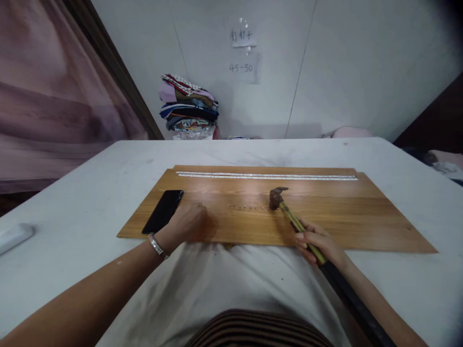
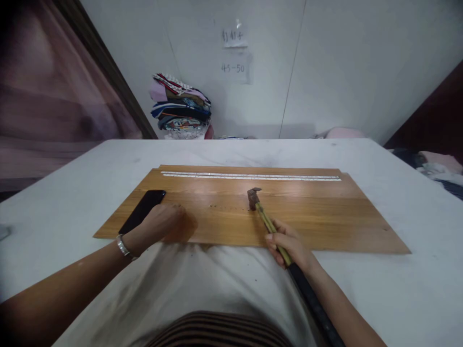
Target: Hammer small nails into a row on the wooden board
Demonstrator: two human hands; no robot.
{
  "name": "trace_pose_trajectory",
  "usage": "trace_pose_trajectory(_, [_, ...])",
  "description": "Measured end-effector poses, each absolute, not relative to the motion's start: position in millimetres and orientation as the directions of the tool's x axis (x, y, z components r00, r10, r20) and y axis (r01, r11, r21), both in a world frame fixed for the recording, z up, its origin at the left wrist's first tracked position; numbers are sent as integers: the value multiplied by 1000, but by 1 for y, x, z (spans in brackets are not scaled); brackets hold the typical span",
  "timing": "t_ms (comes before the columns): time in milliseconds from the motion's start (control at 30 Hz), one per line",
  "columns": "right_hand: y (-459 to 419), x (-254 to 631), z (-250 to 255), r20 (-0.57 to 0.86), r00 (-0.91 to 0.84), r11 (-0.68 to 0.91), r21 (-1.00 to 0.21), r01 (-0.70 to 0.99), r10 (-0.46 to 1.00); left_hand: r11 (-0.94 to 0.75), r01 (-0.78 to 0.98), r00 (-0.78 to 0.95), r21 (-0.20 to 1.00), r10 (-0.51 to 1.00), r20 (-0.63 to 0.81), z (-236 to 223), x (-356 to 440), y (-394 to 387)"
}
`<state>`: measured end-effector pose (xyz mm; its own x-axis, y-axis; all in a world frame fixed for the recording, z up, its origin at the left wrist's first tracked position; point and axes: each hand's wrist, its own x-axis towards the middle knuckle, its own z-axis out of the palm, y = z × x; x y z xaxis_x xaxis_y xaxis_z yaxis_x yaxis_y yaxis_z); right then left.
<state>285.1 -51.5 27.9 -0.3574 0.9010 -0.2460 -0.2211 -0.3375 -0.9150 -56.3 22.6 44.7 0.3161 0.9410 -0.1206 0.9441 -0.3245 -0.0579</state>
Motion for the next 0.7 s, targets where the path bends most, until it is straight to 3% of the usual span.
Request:
trace_pose_trajectory(100, [-52,285,29,-240,-353,-333,-914,-231,904,-347,926,323,-147,932,-167,45,-59,24])
trace_pose_trajectory(500, [-52,287,25,-240,-365,-341,-908,-243,900,-240,966,226,-93,964,-139,44,-70,34])
trace_pose_trajectory(567, [-52,286,24,-233,-361,-338,-904,-262,903,-221,975,217,-20,969,-118,45,-64,32])
trace_pose_trajectory(700, [-52,286,28,-212,-350,-320,-902,-289,913,-261,910,295,323,954,-60,45,-37,23])
